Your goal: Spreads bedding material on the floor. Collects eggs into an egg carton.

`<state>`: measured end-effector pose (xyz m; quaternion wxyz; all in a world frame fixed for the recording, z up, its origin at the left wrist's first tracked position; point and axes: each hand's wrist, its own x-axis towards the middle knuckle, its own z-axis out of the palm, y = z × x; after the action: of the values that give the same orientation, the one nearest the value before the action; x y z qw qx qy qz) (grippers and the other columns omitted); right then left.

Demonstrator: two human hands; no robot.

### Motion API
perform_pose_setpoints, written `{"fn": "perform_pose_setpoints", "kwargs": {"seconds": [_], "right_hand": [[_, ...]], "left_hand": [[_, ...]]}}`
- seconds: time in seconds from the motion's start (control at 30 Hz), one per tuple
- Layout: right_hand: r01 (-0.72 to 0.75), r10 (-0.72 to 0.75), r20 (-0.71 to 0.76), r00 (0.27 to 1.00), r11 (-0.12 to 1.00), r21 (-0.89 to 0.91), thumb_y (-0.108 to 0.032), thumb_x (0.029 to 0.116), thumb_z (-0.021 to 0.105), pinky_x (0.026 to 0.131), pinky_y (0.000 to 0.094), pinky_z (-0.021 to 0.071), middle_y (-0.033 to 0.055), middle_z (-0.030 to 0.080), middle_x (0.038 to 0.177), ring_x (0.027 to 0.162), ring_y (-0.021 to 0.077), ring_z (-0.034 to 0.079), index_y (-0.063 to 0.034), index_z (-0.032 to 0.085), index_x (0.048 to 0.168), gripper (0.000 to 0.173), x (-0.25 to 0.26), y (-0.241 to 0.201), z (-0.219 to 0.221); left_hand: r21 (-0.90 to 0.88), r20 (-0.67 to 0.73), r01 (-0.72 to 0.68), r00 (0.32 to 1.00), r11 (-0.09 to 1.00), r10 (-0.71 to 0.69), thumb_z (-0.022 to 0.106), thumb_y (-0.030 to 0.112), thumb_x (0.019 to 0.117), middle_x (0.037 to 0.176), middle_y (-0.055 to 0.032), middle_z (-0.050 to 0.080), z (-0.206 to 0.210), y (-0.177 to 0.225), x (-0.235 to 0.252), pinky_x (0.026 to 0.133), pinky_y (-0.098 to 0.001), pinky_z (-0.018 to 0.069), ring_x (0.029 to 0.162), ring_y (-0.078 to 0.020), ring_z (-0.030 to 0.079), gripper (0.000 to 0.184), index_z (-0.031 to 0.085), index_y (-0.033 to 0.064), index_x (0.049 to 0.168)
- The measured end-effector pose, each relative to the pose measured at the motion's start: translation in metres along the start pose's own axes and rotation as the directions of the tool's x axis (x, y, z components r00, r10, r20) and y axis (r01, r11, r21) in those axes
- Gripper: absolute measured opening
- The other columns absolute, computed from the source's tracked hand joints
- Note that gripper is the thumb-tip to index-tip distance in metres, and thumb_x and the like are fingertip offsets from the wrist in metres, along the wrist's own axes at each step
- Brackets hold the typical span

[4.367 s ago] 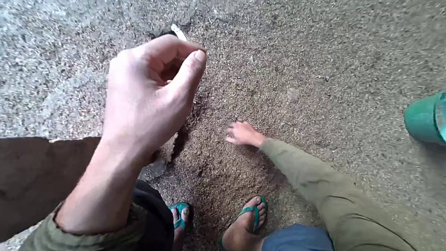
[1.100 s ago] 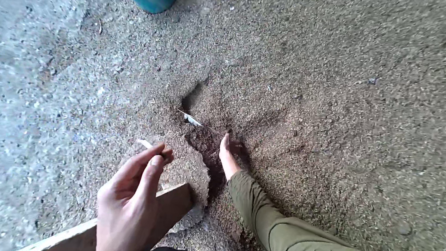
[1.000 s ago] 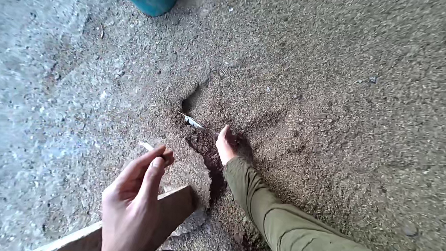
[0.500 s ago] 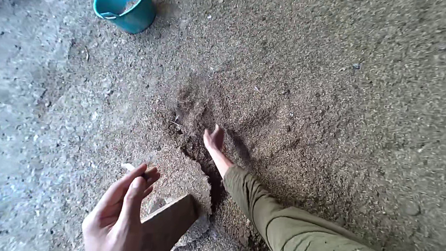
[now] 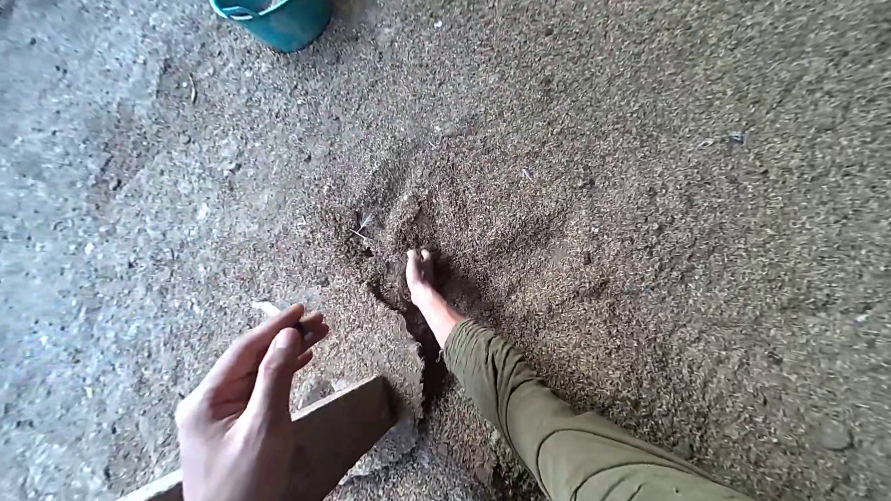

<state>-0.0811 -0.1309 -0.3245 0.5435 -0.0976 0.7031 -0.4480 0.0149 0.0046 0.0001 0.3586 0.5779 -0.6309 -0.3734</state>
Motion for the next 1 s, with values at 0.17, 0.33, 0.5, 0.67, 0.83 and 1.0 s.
{"fn": "perform_pose_setpoints", "kwargs": {"seconds": [0.17, 0.33, 0.5, 0.67, 0.83, 1.0], "right_hand": [[-0.019, 0.003, -0.223, 0.975, 0.997, -0.072, -0.04, 0.1013, 0.059, 0.115, 0.0518, 0.0424, 0.0272, 0.049, 0.151, 0.141, 0.0372, 0.048, -0.0008, 0.036, 0.157, 0.072, 0.037, -0.01, -0.008], [-0.139, 0.15, -0.163, 0.975, 0.987, 0.075, -0.044, 0.0956, 0.064, 0.111, 0.057, 0.0444, 0.0275, 0.04, 0.156, 0.143, 0.0397, 0.042, -0.0038, 0.036, 0.156, 0.078, 0.062, -0.034, 0.013], [-0.109, 0.052, 0.15, 0.987, 0.911, 0.398, -0.027, 0.101, 0.056, 0.107, 0.0609, 0.0431, 0.0227, 0.044, 0.152, 0.138, 0.0369, 0.044, -0.0061, 0.044, 0.148, 0.053, 0.075, -0.065, 0.022], [0.177, -0.214, 0.342, 0.915, 0.975, 0.136, -0.027, 0.1098, 0.04, 0.112, 0.0618, 0.0407, 0.0182, 0.043, 0.159, 0.144, 0.0368, 0.044, -0.0136, 0.034, 0.16, 0.052, 0.055, -0.088, 0.014], [0.56, -0.134, 0.545, 0.828, 0.247, -0.79, -0.022, 0.0949, 0.061, 0.116, 0.0642, 0.0302, 0.0172, 0.044, 0.157, 0.146, 0.0371, 0.039, -0.0136, 0.054, 0.147, 0.053, 0.062, -0.018, -0.051], [0.692, 0.093, 0.698, 0.71, -0.276, -0.667, -0.011, 0.097, 0.061, 0.128, 0.0562, 0.0066, 0.0114, 0.027, 0.169, 0.159, 0.0309, 0.014, -0.0185, 0.049, 0.154, 0.059, 0.08, 0.002, -0.131]], "left_hand": [[-0.008, -0.008, 0.001, 1.0, 1.0, -0.001, 0.048, 0.018, 0.1058, 0.109, -0.0029, 0.075, 0.0, 0.002, 0.003, 0.085, -0.0302, 0.0618, 0.101, -0.0151, 0.073, 0.03, 0.064, -0.0002, 0.124], [-0.036, -0.014, 0.003, 1.0, 0.999, -0.003, 0.049, 0.014, 0.105, 0.11, -0.0041, 0.075, 0.002, 0.0, 0.004, 0.088, -0.0302, 0.0617, 0.101, -0.0147, 0.073, 0.03, 0.064, -0.003, 0.124], [-0.047, -0.01, 0.017, 1.0, 0.999, -0.017, 0.048, 0.011, 0.1046, 0.109, -0.0037, 0.075, 0.004, 0.006, 0.003, 0.087, -0.0287, 0.0612, 0.1, -0.0123, 0.073, 0.029, 0.063, -0.004, 0.124], [-0.053, -0.002, 0.002, 1.0, 0.999, -0.002, 0.047, 0.011, 0.1045, 0.11, -0.0041, 0.075, 0.001, 0.003, -0.001, 0.087, -0.029, 0.0614, 0.1, -0.0131, 0.073, 0.03, 0.063, -0.0042, 0.124], [-0.045, -0.019, -0.011, 1.0, 0.999, 0.01, 0.049, 0.012, 0.1045, 0.109, -0.0045, 0.075, 0.001, 0.003, -0.004, 0.086, -0.0283, 0.0614, 0.099, -0.0131, 0.073, 0.029, 0.064, -0.0042, 0.124], [-0.043, -0.018, -0.011, 1.0, 0.999, 0.011, 0.049, 0.014, 0.1047, 0.108, -0.0041, 0.075, 0.003, 0.001, -0.007, 0.087, -0.0285, 0.0617, 0.1, -0.0135, 0.073, 0.03, 0.064, -0.0036, 0.124]]}}
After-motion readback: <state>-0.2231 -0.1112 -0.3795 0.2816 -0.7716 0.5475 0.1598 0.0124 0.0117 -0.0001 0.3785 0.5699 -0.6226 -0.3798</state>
